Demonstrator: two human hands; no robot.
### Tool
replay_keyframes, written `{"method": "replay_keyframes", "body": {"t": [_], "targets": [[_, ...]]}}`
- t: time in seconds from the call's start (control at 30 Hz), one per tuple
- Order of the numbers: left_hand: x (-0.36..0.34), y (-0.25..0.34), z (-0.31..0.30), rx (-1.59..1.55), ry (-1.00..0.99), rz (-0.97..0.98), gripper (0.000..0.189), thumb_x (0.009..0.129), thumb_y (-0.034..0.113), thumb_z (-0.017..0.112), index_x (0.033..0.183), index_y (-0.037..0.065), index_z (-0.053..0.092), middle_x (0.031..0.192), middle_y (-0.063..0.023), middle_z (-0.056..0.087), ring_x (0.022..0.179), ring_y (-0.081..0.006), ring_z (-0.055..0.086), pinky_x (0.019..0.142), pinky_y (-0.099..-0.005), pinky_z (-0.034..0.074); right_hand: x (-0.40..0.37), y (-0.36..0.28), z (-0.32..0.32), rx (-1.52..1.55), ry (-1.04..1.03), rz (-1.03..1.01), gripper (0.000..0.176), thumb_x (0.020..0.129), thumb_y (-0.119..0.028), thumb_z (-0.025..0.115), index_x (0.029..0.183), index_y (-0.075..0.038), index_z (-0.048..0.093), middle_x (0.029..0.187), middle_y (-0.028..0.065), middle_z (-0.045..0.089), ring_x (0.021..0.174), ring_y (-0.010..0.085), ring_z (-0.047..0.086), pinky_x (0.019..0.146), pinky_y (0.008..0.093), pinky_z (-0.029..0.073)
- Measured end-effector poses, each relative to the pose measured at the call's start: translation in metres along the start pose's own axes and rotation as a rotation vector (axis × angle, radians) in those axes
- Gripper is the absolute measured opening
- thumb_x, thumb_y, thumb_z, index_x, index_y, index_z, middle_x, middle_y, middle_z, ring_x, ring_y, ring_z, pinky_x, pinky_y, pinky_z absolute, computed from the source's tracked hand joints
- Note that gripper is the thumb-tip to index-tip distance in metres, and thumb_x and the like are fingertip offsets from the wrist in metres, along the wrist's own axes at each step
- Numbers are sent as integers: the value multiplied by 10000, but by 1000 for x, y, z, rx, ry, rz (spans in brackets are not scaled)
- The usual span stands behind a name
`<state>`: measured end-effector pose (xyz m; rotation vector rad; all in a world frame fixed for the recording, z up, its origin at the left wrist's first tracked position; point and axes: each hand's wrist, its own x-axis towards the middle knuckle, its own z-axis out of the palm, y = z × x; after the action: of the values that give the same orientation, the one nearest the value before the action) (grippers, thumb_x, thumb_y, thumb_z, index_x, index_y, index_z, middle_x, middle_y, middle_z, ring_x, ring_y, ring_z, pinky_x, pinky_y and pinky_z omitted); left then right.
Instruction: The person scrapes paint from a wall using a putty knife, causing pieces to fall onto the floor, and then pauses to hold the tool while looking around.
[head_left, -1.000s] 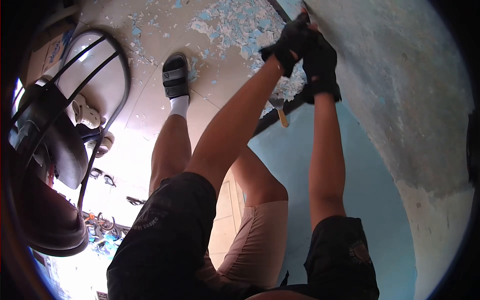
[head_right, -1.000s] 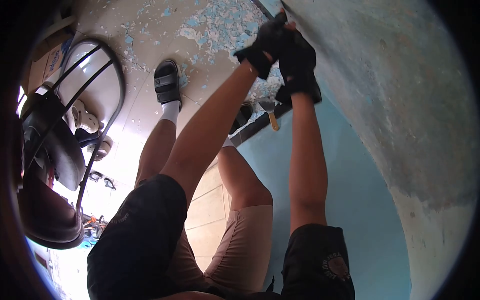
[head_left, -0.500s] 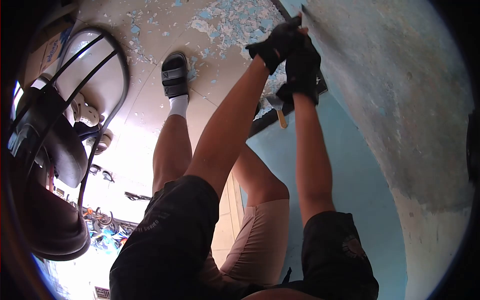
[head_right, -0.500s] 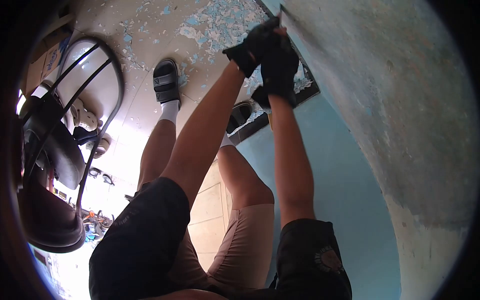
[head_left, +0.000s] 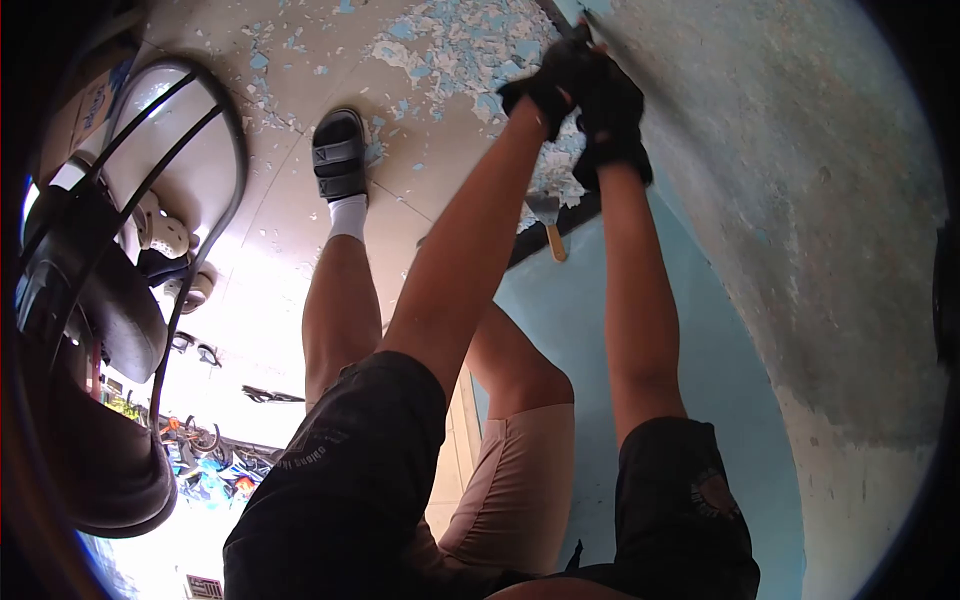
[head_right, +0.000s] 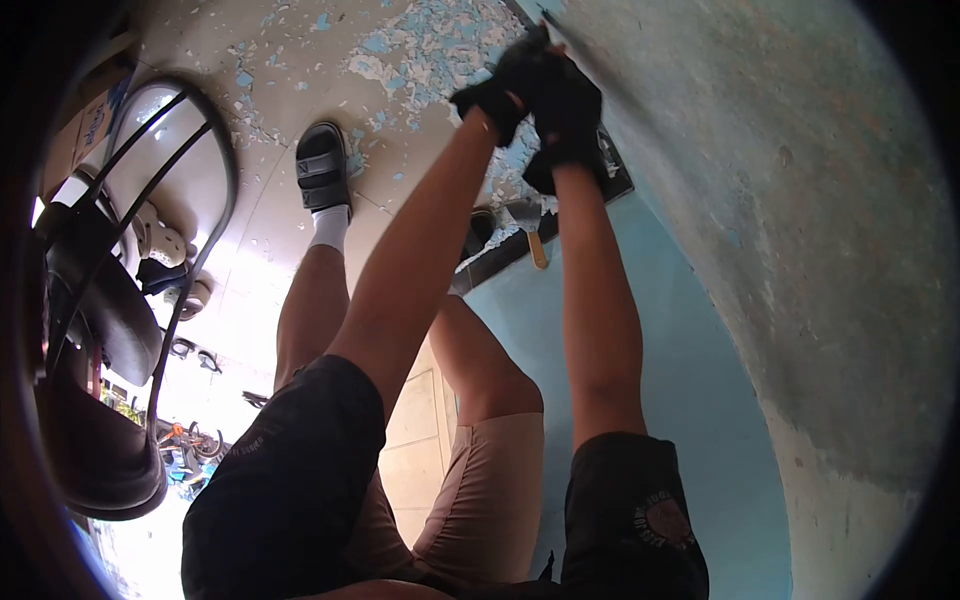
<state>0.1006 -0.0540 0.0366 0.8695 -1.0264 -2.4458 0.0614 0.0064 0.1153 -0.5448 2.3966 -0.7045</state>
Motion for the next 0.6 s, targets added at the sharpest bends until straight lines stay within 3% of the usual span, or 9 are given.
{"method": "replay_keyframes", "body": {"t": [0.07,0.23,0.3,0.33,0.4,0.47,0.5,0.57,0.6], "targets": [[22,-31,-27,-153,-87,223,294,877,102,589,1159,22,573,943,-53,627,825,-116,593,715,-247,493,16,4,27,-447,75,-213,304,902,-299,462,1122,-136,592,941,155,662,883,352,636,759,441,508],[-30,32,3,96,-91,-155,292,882,127,583,1154,20,574,856,-46,627,775,-119,591,702,-241,488,-46,-13,16,-138,257,-120,320,919,-326,432,1106,-120,589,979,174,651,932,370,618,787,455,494],[-28,1,12,-921,-127,-536,286,874,164,616,1115,15,578,849,-34,623,760,-105,579,700,-244,484,-49,-10,-1,-161,199,-35,331,922,-331,433,1118,-112,585,991,165,652,937,367,618,788,444,496],[-27,-4,14,-921,-126,-539,286,874,164,616,1115,15,578,849,-34,623,760,-105,579,700,-244,484,-50,-8,-8,-186,137,46,343,924,-336,434,1130,-104,581,1004,156,654,943,364,619,788,432,499],[-25,-8,21,363,-19,-79,114,865,185,579,891,85,627,857,-146,644,705,-267,604,691,-326,508,-41,-7,-11,-356,125,-75,327,921,-321,439,1124,-112,587,1022,136,655,949,344,626,793,409,503],[3,-48,-8,417,-149,192,127,831,187,578,867,77,630,873,-144,646,776,-285,627,723,-347,513,-17,-2,2,-202,27,6,308,918,-318,442,1106,-128,594,1037,126,654,951,324,630,816,401,501],[16,-68,-22,433,-208,328,134,813,188,578,855,73,632,881,-143,646,811,-295,639,739,-357,516,-8,8,17,-501,89,-170,293,922,-312,427,1097,-150,597,997,128,662,939,323,632,814,405,500],[10,-63,-31,174,-191,362,126,801,174,579,849,72,636,852,-134,642,814,-296,640,744,-358,519,-18,-2,29,-309,175,-82,330,928,-313,430,1164,-136,578,1013,150,645,936,318,626,790,397,502],[-8,-13,-18,79,-171,68,211,842,148,572,1028,50,588,897,-97,648,833,-214,628,757,-305,505,-24,-10,25,-260,205,-66,335,929,-318,428,1166,-134,578,1000,157,645,928,317,628,785,395,504]]}}
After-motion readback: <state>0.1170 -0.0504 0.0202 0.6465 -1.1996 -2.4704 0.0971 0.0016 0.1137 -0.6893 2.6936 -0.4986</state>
